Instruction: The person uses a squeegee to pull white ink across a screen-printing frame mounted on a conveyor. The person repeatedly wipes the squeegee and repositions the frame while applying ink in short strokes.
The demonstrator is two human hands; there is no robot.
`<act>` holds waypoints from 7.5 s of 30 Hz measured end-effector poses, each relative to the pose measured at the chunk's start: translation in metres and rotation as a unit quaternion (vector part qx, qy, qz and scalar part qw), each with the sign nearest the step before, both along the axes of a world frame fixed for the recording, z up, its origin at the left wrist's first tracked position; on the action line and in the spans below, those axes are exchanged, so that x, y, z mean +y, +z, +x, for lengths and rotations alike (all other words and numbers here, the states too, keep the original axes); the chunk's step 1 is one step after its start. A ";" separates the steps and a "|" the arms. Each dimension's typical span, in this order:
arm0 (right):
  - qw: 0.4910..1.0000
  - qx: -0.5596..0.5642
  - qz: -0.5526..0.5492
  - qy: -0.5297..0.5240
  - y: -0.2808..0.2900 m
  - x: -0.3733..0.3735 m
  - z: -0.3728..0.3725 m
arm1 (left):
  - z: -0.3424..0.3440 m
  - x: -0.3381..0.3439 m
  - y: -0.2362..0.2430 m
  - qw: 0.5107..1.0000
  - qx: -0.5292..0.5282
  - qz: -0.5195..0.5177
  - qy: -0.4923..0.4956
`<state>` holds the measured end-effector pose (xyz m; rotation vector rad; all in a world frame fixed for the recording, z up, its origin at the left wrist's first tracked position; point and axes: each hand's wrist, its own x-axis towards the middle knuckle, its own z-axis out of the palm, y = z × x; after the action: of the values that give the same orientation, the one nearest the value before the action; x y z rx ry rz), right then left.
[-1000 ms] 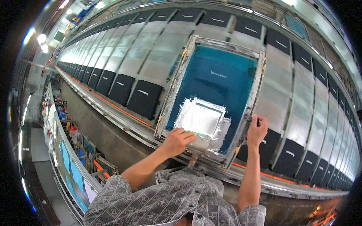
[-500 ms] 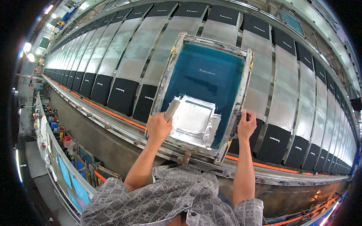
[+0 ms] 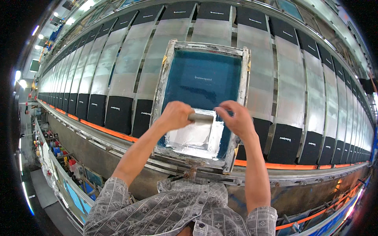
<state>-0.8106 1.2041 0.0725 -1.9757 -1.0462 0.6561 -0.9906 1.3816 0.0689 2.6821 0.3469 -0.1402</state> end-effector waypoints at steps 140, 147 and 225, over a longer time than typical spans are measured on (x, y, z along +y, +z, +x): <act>0.944 -0.211 -0.132 0.219 -0.012 0.142 -0.207 | -0.168 0.114 -0.006 0.997 0.071 -0.040 -0.005; 0.948 -0.171 -0.208 0.168 -0.003 0.206 -0.137 | -0.087 0.175 -0.008 0.999 0.044 0.019 -0.004; 0.938 -0.252 -0.135 0.194 -0.008 0.334 -0.301 | -0.258 0.301 -0.001 0.999 -0.020 0.024 -0.004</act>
<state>-1.1112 1.5377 0.0650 -2.2605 -1.7699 0.5248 -1.2484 1.6825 0.0681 2.7298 0.3308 -0.0805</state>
